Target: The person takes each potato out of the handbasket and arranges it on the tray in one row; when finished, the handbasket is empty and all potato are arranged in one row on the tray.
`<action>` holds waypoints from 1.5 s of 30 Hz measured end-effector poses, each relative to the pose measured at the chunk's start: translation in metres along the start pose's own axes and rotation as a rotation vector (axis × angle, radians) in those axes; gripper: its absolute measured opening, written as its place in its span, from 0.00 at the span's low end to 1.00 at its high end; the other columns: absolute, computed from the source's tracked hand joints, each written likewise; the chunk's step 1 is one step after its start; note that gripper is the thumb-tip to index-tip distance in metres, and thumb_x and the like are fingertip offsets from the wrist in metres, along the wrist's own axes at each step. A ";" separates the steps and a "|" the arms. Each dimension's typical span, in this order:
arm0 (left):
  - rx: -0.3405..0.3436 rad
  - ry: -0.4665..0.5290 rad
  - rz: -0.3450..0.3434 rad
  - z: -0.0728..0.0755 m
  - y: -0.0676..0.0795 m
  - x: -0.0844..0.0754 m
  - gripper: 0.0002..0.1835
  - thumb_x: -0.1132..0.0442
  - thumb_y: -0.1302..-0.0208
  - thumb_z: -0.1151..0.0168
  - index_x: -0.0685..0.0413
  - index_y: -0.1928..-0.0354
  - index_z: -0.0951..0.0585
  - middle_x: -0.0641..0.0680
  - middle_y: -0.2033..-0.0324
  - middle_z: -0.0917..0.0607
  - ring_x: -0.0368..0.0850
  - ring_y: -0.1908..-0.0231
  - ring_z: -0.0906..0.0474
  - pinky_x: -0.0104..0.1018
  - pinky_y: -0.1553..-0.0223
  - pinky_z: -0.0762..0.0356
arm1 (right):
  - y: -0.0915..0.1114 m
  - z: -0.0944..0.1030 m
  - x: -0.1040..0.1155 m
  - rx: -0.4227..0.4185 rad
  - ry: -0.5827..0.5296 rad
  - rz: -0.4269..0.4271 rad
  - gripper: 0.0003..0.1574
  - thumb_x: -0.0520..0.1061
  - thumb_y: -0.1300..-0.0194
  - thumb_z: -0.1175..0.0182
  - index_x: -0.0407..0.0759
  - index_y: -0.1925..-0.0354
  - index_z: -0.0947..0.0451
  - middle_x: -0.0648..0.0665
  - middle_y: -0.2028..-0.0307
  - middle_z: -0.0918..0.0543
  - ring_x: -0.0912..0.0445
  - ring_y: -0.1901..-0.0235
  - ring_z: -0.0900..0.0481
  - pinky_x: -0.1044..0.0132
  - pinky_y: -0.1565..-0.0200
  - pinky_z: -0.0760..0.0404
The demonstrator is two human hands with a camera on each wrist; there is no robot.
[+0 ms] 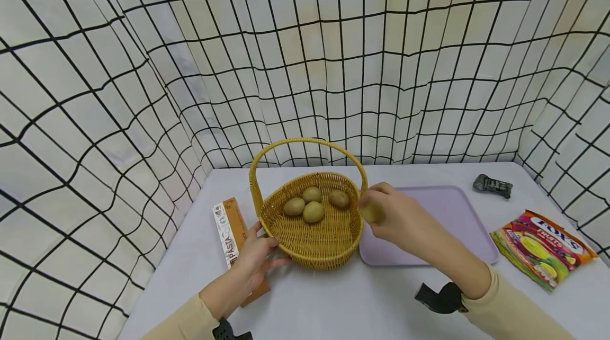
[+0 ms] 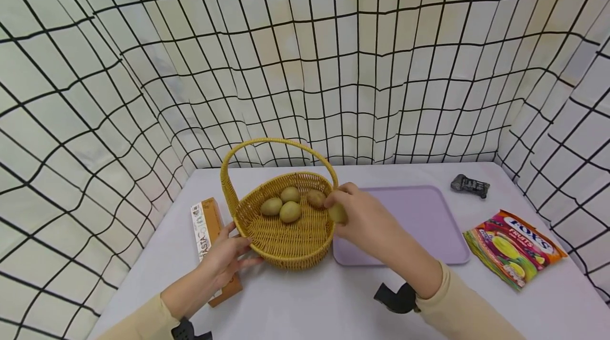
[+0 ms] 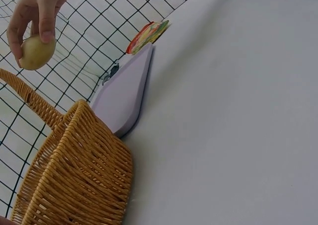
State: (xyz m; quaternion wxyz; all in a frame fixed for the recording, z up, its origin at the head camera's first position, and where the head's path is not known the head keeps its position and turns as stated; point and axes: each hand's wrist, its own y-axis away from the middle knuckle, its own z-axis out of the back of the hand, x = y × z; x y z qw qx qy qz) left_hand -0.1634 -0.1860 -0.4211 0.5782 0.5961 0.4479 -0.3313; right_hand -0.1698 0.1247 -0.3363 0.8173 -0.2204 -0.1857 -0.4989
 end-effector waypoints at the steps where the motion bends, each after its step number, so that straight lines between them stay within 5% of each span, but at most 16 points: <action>1: -0.001 -0.002 0.001 0.000 0.000 0.000 0.44 0.75 0.26 0.54 0.54 0.17 0.65 0.74 0.24 0.45 0.70 0.27 0.37 0.62 0.46 0.14 | 0.002 0.002 -0.002 -0.002 0.001 -0.002 0.27 0.32 0.47 0.29 0.50 0.50 0.17 0.44 0.42 0.19 0.48 0.53 0.18 0.57 0.58 0.13; 15: 0.002 -0.006 0.000 0.001 0.000 0.001 0.44 0.74 0.25 0.54 0.54 0.17 0.65 0.74 0.24 0.45 0.70 0.28 0.37 0.62 0.45 0.14 | 0.013 0.001 -0.044 -0.011 -0.036 -0.059 0.36 0.31 0.50 0.25 0.43 0.42 0.24 0.44 0.46 0.16 0.47 0.51 0.19 0.49 0.50 0.14; 29: 0.001 -0.007 -0.006 0.001 0.000 0.002 0.44 0.73 0.25 0.53 0.54 0.17 0.65 0.74 0.24 0.46 0.70 0.27 0.37 0.63 0.44 0.15 | 0.000 -0.035 -0.085 -0.001 -0.105 -0.101 0.34 0.32 0.52 0.25 0.40 0.45 0.23 0.40 0.48 0.15 0.45 0.52 0.19 0.47 0.51 0.15; 38: -0.017 -0.005 -0.006 0.004 0.002 0.003 0.44 0.73 0.25 0.52 0.54 0.17 0.64 0.74 0.24 0.45 0.70 0.28 0.36 0.63 0.44 0.16 | -0.015 -0.062 -0.105 0.049 -0.221 -0.109 0.31 0.35 0.51 0.26 0.39 0.46 0.22 0.40 0.48 0.15 0.47 0.51 0.20 0.57 0.52 0.20; 45: -0.001 -0.007 -0.014 0.002 0.003 0.004 0.44 0.72 0.25 0.51 0.55 0.17 0.63 0.74 0.24 0.46 0.70 0.28 0.37 0.63 0.43 0.16 | -0.017 -0.074 -0.111 0.055 -0.206 -0.129 0.31 0.34 0.51 0.27 0.40 0.46 0.22 0.39 0.46 0.15 0.44 0.48 0.19 0.47 0.47 0.16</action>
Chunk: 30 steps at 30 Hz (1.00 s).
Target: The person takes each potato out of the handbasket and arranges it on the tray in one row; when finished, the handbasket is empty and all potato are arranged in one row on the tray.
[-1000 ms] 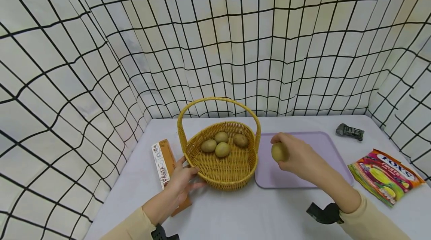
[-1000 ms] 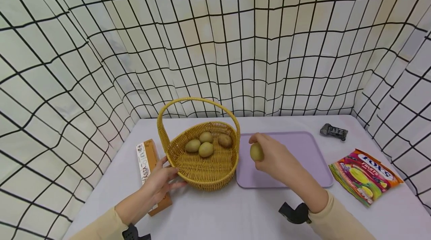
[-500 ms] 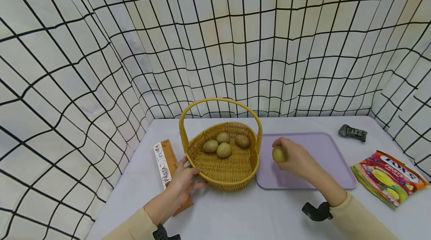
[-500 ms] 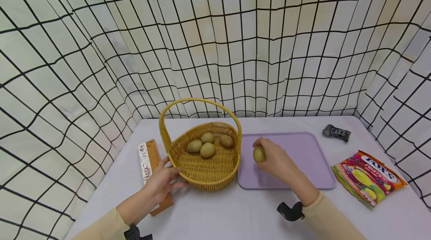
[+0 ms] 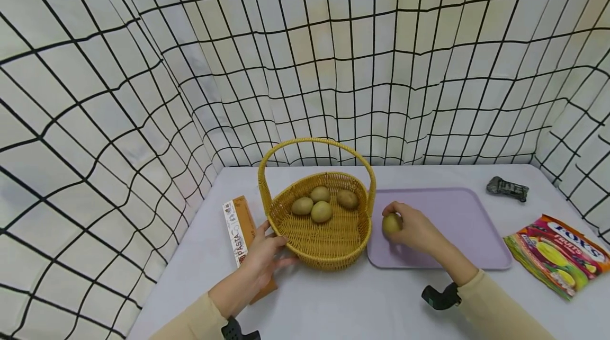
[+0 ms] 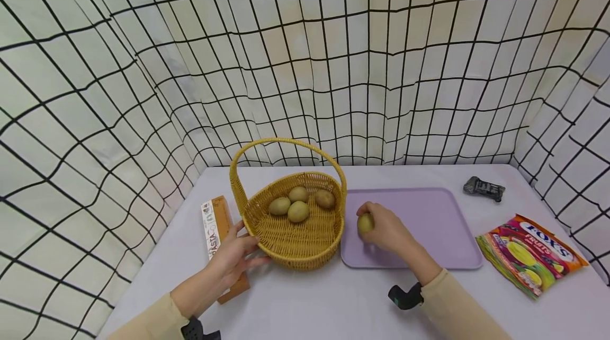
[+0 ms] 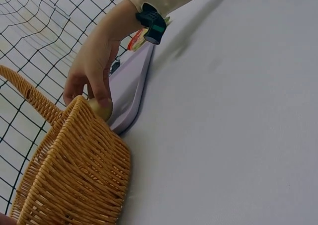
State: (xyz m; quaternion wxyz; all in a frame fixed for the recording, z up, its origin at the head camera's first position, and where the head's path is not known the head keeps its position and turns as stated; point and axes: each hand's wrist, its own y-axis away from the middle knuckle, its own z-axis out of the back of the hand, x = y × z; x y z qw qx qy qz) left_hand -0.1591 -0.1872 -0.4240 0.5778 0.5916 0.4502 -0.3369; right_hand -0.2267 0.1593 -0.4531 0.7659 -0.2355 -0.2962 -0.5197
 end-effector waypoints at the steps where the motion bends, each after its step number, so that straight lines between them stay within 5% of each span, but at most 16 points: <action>1: 0.000 0.002 0.000 -0.001 0.000 0.000 0.44 0.72 0.25 0.51 0.54 0.17 0.63 0.74 0.23 0.46 0.70 0.28 0.37 0.63 0.43 0.16 | 0.000 0.000 -0.002 0.000 -0.002 -0.003 0.31 0.34 0.51 0.28 0.40 0.46 0.22 0.38 0.46 0.15 0.44 0.48 0.19 0.46 0.47 0.16; 15: -0.006 -0.005 -0.004 -0.002 -0.001 0.000 0.43 0.72 0.25 0.52 0.54 0.17 0.62 0.72 0.24 0.44 0.69 0.29 0.35 0.60 0.45 0.14 | -0.005 -0.001 -0.012 0.056 0.075 0.048 0.34 0.39 0.46 0.30 0.37 0.40 0.24 0.36 0.42 0.19 0.46 0.48 0.20 0.48 0.46 0.17; 22: -0.003 -0.025 -0.005 -0.001 -0.001 0.001 0.43 0.71 0.25 0.51 0.54 0.17 0.63 0.73 0.24 0.45 0.69 0.29 0.35 0.59 0.45 0.13 | -0.003 0.002 -0.012 0.075 0.048 0.037 0.33 0.41 0.41 0.30 0.36 0.38 0.24 0.35 0.40 0.20 0.41 0.42 0.22 0.41 0.39 0.20; 30: 0.002 -0.018 -0.014 -0.001 -0.001 0.002 0.43 0.71 0.24 0.52 0.53 0.17 0.62 0.73 0.23 0.46 0.69 0.29 0.35 0.58 0.47 0.12 | 0.001 0.013 0.004 -0.025 0.077 -0.002 0.26 0.45 0.33 0.37 0.41 0.38 0.22 0.34 0.37 0.21 0.35 0.35 0.25 0.36 0.37 0.23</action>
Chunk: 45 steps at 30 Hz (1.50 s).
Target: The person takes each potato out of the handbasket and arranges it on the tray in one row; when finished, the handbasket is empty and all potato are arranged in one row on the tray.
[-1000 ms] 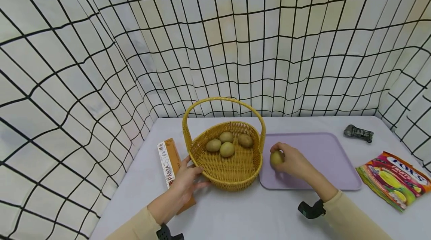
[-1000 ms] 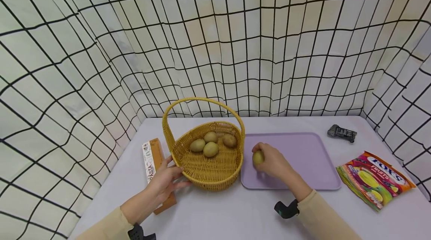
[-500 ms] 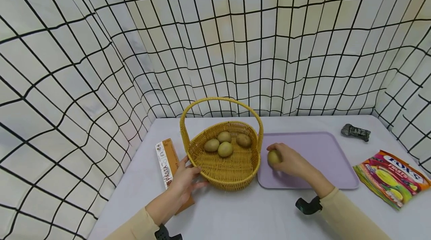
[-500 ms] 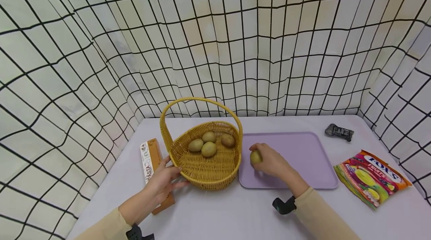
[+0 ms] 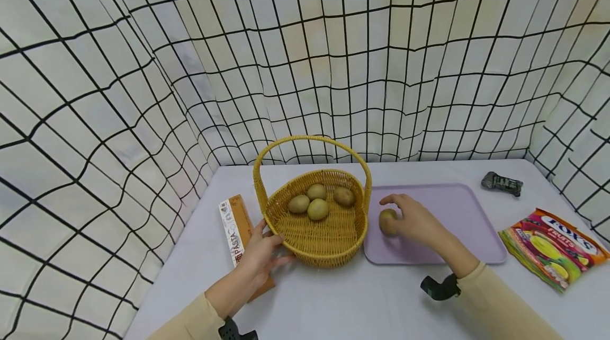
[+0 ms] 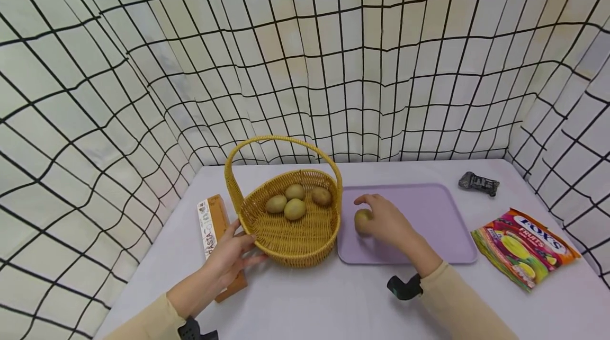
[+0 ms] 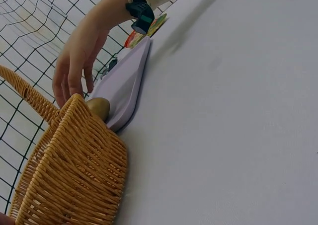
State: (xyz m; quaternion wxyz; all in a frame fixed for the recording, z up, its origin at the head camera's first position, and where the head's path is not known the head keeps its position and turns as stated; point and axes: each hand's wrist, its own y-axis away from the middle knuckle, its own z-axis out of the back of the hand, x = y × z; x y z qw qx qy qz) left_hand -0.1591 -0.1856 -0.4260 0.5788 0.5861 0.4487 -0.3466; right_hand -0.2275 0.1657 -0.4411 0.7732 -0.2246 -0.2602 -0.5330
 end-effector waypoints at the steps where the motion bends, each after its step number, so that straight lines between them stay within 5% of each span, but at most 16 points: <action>1: -0.001 0.002 -0.002 0.000 0.000 0.000 0.43 0.71 0.24 0.52 0.53 0.17 0.62 0.72 0.23 0.46 0.69 0.28 0.35 0.58 0.47 0.12 | 0.000 0.003 0.004 -0.024 0.006 0.006 0.25 0.46 0.32 0.37 0.42 0.39 0.21 0.34 0.38 0.20 0.35 0.36 0.24 0.36 0.38 0.22; 11: -0.003 0.002 -0.005 0.002 0.001 -0.001 0.43 0.72 0.25 0.52 0.53 0.17 0.63 0.73 0.22 0.48 0.69 0.28 0.36 0.59 0.46 0.13 | 0.012 0.030 0.056 -0.155 0.043 0.025 0.18 0.53 0.28 0.37 0.49 0.44 0.18 0.47 0.49 0.14 0.44 0.43 0.20 0.45 0.45 0.15; 24: -0.006 0.017 -0.006 0.003 0.001 0.002 0.43 0.72 0.26 0.51 0.53 0.17 0.59 0.71 0.23 0.44 0.69 0.30 0.34 0.59 0.46 0.13 | 0.023 0.037 0.119 0.027 -0.030 0.196 0.15 0.51 0.30 0.34 0.52 0.46 0.18 0.56 0.49 0.13 0.55 0.46 0.18 0.56 0.48 0.13; 31: -0.005 0.010 0.002 0.003 0.000 0.000 0.44 0.72 0.26 0.50 0.53 0.17 0.60 0.71 0.22 0.46 0.68 0.29 0.34 0.59 0.45 0.14 | 0.009 0.034 0.140 0.115 0.088 0.283 0.22 0.54 0.29 0.34 0.48 0.42 0.20 0.49 0.45 0.14 0.51 0.42 0.18 0.50 0.38 0.16; 40: -0.014 0.011 0.004 0.003 0.000 -0.001 0.44 0.72 0.26 0.50 0.53 0.17 0.60 0.71 0.24 0.44 0.69 0.29 0.34 0.58 0.45 0.13 | -0.033 0.022 0.158 0.238 0.207 0.225 0.24 0.54 0.29 0.36 0.45 0.41 0.21 0.46 0.50 0.15 0.54 0.55 0.20 0.57 0.53 0.16; 45: -0.011 0.007 0.004 0.003 0.001 0.000 0.44 0.72 0.26 0.49 0.52 0.17 0.60 0.71 0.24 0.44 0.69 0.29 0.34 0.58 0.45 0.13 | -0.057 0.014 0.161 0.310 0.258 0.139 0.28 0.56 0.28 0.36 0.43 0.37 0.23 0.41 0.42 0.17 0.48 0.44 0.19 0.52 0.43 0.17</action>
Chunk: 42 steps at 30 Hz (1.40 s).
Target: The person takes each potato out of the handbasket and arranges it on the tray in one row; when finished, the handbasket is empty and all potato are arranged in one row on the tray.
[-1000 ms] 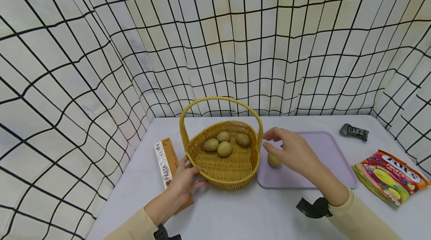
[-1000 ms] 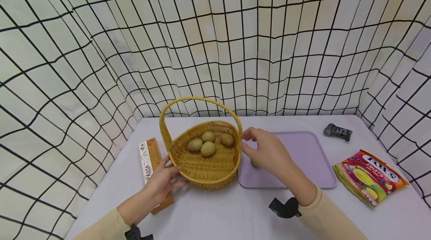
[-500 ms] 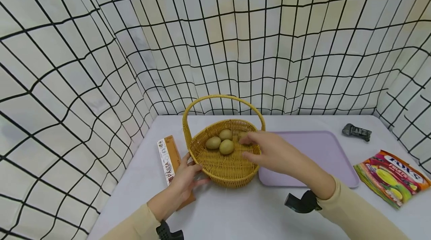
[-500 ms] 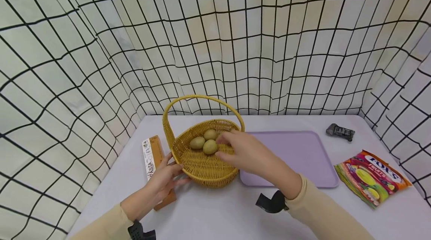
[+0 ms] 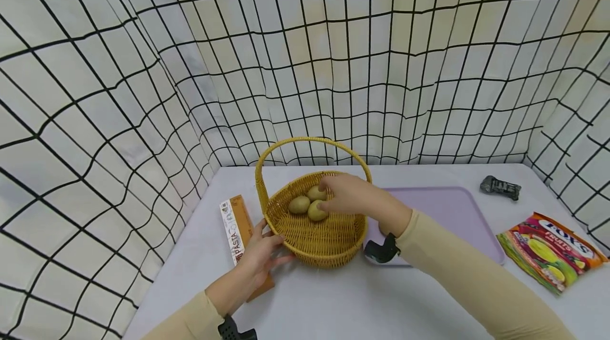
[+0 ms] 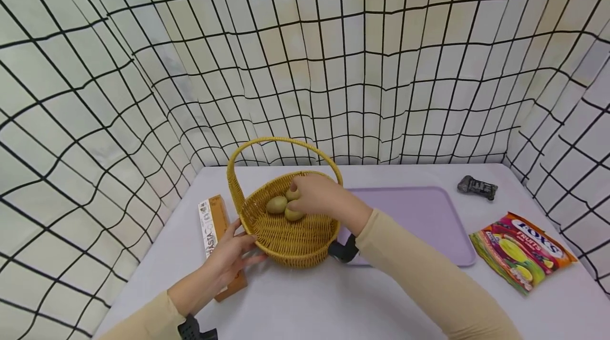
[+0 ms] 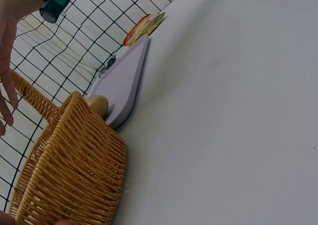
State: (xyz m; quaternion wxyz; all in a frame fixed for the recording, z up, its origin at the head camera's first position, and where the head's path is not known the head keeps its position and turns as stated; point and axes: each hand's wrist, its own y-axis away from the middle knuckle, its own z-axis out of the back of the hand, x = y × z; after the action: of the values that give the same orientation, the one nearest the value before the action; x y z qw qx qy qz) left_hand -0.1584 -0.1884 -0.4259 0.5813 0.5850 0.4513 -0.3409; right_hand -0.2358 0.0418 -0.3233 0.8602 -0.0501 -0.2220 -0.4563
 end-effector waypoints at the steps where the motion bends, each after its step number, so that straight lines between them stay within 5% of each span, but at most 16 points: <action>1: 0.000 -0.001 -0.001 0.000 0.000 0.000 0.44 0.72 0.26 0.49 0.52 0.17 0.60 0.71 0.24 0.43 0.69 0.29 0.34 0.58 0.45 0.13 | -0.004 -0.001 0.000 0.012 0.000 -0.014 0.28 0.56 0.28 0.36 0.43 0.37 0.23 0.41 0.40 0.18 0.47 0.42 0.20 0.51 0.42 0.17; 9: 0.008 -0.003 0.002 0.000 0.000 -0.001 0.43 0.71 0.25 0.50 0.52 0.17 0.61 0.71 0.23 0.44 0.69 0.28 0.35 0.57 0.46 0.12 | -0.030 -0.013 -0.009 0.034 0.006 -0.075 0.28 0.55 0.28 0.37 0.41 0.38 0.24 0.43 0.48 0.16 0.51 0.53 0.20 0.55 0.50 0.18; 14: 0.004 -0.006 -0.003 0.001 0.001 0.000 0.43 0.71 0.25 0.50 0.52 0.17 0.60 0.71 0.24 0.43 0.68 0.29 0.34 0.57 0.46 0.12 | -0.043 -0.023 -0.017 0.051 -0.011 -0.119 0.31 0.53 0.26 0.39 0.39 0.33 0.26 0.40 0.39 0.18 0.47 0.41 0.21 0.52 0.39 0.20; 26: 0.010 0.006 -0.013 0.001 0.000 0.001 0.43 0.71 0.25 0.50 0.53 0.17 0.61 0.72 0.24 0.43 0.69 0.29 0.34 0.58 0.46 0.12 | -0.062 -0.043 -0.032 0.047 -0.019 -0.231 0.38 0.52 0.23 0.45 0.39 0.23 0.39 0.35 0.28 0.29 0.41 0.29 0.31 0.48 0.32 0.24; 34: 0.007 -0.003 -0.016 0.003 0.002 0.002 0.43 0.71 0.25 0.50 0.54 0.17 0.61 0.72 0.23 0.44 0.70 0.29 0.35 0.57 0.47 0.12 | -0.072 -0.056 -0.039 0.039 0.068 -0.272 0.32 0.46 0.22 0.48 0.41 0.25 0.35 0.36 0.36 0.20 0.42 0.42 0.19 0.51 0.50 0.16; 37: 0.000 -0.010 -0.014 0.002 0.003 0.000 0.43 0.71 0.25 0.50 0.54 0.17 0.61 0.72 0.23 0.44 0.70 0.29 0.34 0.57 0.47 0.12 | -0.075 -0.058 -0.038 0.023 0.117 -0.296 0.26 0.44 0.22 0.47 0.41 0.30 0.30 0.34 0.42 0.18 0.39 0.44 0.18 0.50 0.55 0.15; 42: -0.009 -0.031 -0.011 0.000 0.003 0.000 0.42 0.70 0.25 0.50 0.54 0.17 0.60 0.72 0.24 0.43 0.69 0.30 0.33 0.56 0.48 0.11 | -0.077 -0.059 -0.034 0.042 0.147 -0.299 0.13 0.41 0.23 0.47 0.40 0.47 0.20 0.35 0.49 0.17 0.47 0.59 0.20 0.59 0.66 0.23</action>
State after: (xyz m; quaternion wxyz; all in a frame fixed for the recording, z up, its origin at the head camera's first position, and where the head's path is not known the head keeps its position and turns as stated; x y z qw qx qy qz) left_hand -0.1563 -0.1878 -0.4244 0.5888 0.5748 0.4469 -0.3510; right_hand -0.2951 0.0062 -0.4000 0.7977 0.0352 -0.1728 -0.5767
